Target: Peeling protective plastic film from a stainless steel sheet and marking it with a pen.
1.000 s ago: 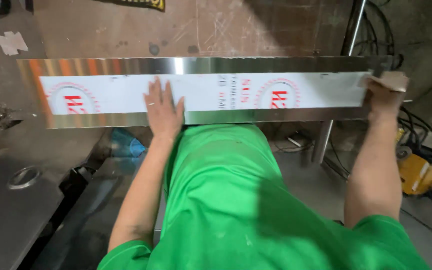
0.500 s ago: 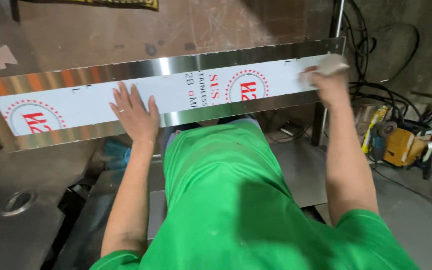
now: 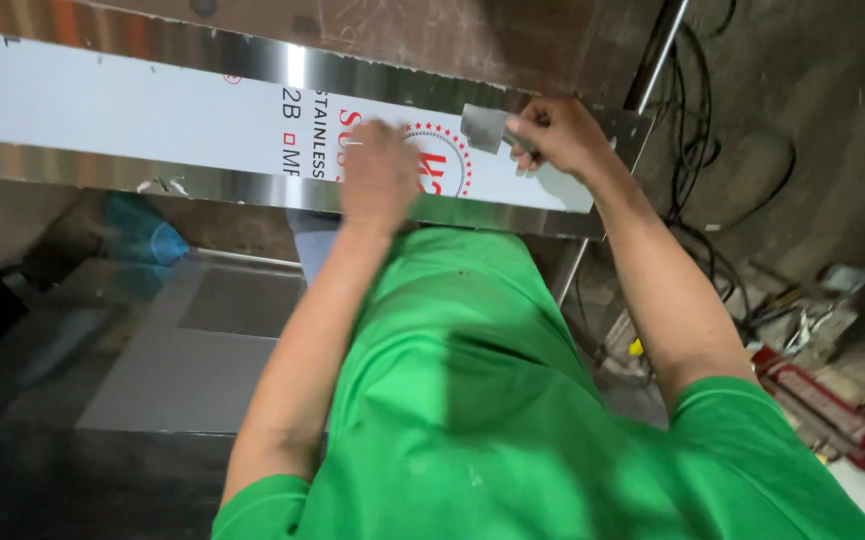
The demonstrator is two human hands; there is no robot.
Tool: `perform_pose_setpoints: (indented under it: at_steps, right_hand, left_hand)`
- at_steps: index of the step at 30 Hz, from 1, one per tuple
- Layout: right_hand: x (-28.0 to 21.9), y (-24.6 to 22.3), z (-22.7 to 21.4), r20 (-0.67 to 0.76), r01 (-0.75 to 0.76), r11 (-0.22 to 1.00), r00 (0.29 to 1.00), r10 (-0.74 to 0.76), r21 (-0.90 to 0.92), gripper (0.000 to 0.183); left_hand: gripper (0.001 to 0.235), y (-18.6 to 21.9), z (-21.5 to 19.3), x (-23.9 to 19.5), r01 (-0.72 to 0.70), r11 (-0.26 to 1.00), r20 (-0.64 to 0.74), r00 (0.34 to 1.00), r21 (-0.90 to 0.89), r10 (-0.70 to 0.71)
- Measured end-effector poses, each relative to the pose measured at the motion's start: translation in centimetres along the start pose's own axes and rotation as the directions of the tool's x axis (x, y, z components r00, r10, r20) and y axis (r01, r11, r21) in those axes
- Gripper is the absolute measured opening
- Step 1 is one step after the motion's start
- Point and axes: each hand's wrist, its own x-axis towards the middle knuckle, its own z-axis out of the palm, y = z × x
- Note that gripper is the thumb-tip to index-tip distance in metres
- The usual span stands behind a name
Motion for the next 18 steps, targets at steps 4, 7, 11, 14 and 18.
perform_pose_setpoints:
  at_steps: [4,7,11,14,18]
  right_hand:
    - [0.2,-0.7,-0.5,0.172,0.075,0.985,0.980,-0.102,0.156,0.024]
    - [0.5,0.8,-0.5,0.207,0.055,0.969,0.973,-0.106,0.240,0.023]
    - [-2.5,-2.9,1.0,0.067,0.508,0.800,0.854,-0.516,-0.319,0.044]
    - [-4.1,-2.9,1.5,0.178,0.690,0.490,0.658,-0.732,-0.532,0.047]
    - [-1.1,0.4,-1.2,-0.003,0.433,0.685,0.844,-0.537,-0.587,0.021]
  left_hand:
    - [0.036,7.3,-0.2,1.8,0.229,0.944,0.146,0.969,-0.239,-0.198]
    - [0.027,6.0,2.9,1.6,0.330,0.707,0.065,0.925,-0.625,-0.374]
    - [0.027,5.4,4.2,0.8,0.461,0.321,0.323,0.858,-0.827,-0.399]
    - [0.039,6.6,3.5,0.2,0.528,0.076,0.449,0.781,-0.846,-0.434]
    - [0.042,7.3,3.8,0.3,0.591,0.063,0.497,0.728,-0.804,-0.473]
